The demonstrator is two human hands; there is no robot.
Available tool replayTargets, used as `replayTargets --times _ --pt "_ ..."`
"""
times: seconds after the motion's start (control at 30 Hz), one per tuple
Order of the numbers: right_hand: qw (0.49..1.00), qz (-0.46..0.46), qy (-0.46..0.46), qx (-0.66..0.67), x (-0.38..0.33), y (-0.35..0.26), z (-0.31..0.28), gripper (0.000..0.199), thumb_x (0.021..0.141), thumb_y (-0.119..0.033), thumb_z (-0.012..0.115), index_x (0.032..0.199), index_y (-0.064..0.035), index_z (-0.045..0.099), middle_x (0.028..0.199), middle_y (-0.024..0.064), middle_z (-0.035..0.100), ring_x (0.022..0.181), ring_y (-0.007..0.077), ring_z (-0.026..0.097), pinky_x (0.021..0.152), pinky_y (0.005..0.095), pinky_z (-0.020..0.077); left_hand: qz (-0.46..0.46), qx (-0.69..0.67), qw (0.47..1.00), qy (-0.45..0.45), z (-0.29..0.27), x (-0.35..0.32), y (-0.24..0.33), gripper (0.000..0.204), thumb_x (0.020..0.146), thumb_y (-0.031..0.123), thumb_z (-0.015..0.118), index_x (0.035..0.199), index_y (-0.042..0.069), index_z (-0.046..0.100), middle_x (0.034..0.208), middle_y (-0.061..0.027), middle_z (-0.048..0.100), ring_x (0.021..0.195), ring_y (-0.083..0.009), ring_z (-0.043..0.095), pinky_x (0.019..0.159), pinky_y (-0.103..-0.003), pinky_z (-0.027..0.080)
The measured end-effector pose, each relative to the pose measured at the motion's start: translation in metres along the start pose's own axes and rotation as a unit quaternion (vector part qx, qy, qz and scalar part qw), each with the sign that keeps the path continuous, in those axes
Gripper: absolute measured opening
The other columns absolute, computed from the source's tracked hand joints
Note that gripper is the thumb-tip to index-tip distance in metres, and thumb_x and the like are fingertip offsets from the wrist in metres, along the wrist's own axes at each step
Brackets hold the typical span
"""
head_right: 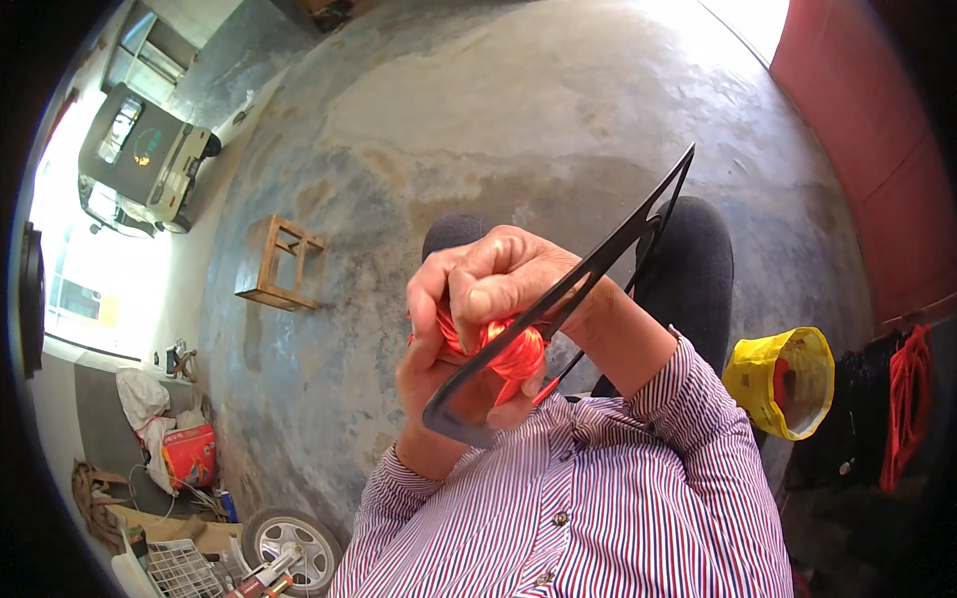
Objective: Wrapping red string around a circular black frame.
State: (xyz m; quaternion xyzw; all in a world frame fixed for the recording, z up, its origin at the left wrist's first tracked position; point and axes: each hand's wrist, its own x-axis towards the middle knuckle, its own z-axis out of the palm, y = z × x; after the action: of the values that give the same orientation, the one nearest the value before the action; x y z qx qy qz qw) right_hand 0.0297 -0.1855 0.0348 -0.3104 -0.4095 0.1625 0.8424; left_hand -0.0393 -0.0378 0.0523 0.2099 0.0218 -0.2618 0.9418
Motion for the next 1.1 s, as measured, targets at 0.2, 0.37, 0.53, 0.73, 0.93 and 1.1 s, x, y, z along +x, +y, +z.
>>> replayTargets --times 0.2,0.37,0.53,0.73,0.93,1.1 --pt "0.959 0.083 0.268 -0.042 -0.005 -0.002 0.004 0.029 0.088 -0.016 0.075 0.110 0.0010 0.067 0.106 0.0081 0.068 0.098 0.0156 0.065 0.087 0.0296 0.0547 -0.177 -0.008 0.964 -0.197 -0.037 0.012 0.017 0.051 0.088 0.030 0.049 0.124 -0.006 0.051 0.106 -0.0256 0.062 0.072 -0.0307 0.063 0.054 -0.035 0.051" --pt "0.992 0.011 0.116 0.039 -0.020 0.007 0.005 0.018 0.089 -0.012 0.071 0.100 0.0022 0.073 0.110 0.0129 0.066 0.112 0.0232 0.058 0.102 0.0378 0.0426 -0.087 -0.015 0.986 -0.141 -0.028 -0.003 0.009 0.052 0.084 0.016 0.056 0.132 -0.002 0.045 0.121 -0.0201 0.060 0.103 -0.0319 0.064 0.080 -0.041 0.054" --pt "0.999 -0.002 0.032 -0.021 -0.014 0.000 0.000 0.020 0.085 -0.009 0.074 0.101 0.0026 0.073 0.109 0.0126 0.066 0.109 0.0234 0.059 0.099 0.0360 0.0442 -0.046 -0.027 0.992 -0.116 -0.016 -0.007 0.002 0.053 0.085 0.008 0.059 0.136 0.000 0.044 0.127 -0.0151 0.059 0.116 -0.0295 0.061 0.096 -0.043 0.053" --pt "0.943 0.064 0.327 0.018 -0.029 0.003 0.008 0.044 0.085 -0.014 0.076 0.124 0.0007 0.062 0.110 0.0095 0.069 0.100 0.0196 0.065 0.091 0.0315 0.0512 -0.027 0.199 0.978 -0.057 -0.016 -0.010 0.014 0.042 0.093 0.023 0.058 0.126 -0.003 0.054 0.098 -0.0128 0.065 0.070 -0.0197 0.061 0.057 -0.029 0.047" --pt "0.952 0.050 0.296 -0.056 -0.069 0.000 0.017 0.042 0.077 -0.012 0.083 0.112 -0.0012 0.061 0.102 0.0055 0.067 0.096 0.0136 0.063 0.085 0.0297 0.0508 0.009 0.182 0.979 -0.088 -0.046 -0.010 0.030 0.069 0.097 0.054 0.045 0.135 -0.004 0.047 0.093 -0.0142 0.060 0.059 -0.0170 0.051 0.050 -0.030 0.038" --pt "0.935 0.044 0.293 -0.197 -0.047 -0.001 0.057 0.050 0.081 -0.016 0.082 0.121 -0.0031 0.054 0.106 0.0032 0.064 0.097 0.0116 0.062 0.085 0.0285 0.0503 -0.006 0.199 0.978 -0.067 -0.039 -0.004 0.028 0.051 0.100 0.039 0.048 0.128 -0.004 0.052 0.088 -0.0104 0.060 0.057 -0.0133 0.049 0.049 -0.026 0.035"
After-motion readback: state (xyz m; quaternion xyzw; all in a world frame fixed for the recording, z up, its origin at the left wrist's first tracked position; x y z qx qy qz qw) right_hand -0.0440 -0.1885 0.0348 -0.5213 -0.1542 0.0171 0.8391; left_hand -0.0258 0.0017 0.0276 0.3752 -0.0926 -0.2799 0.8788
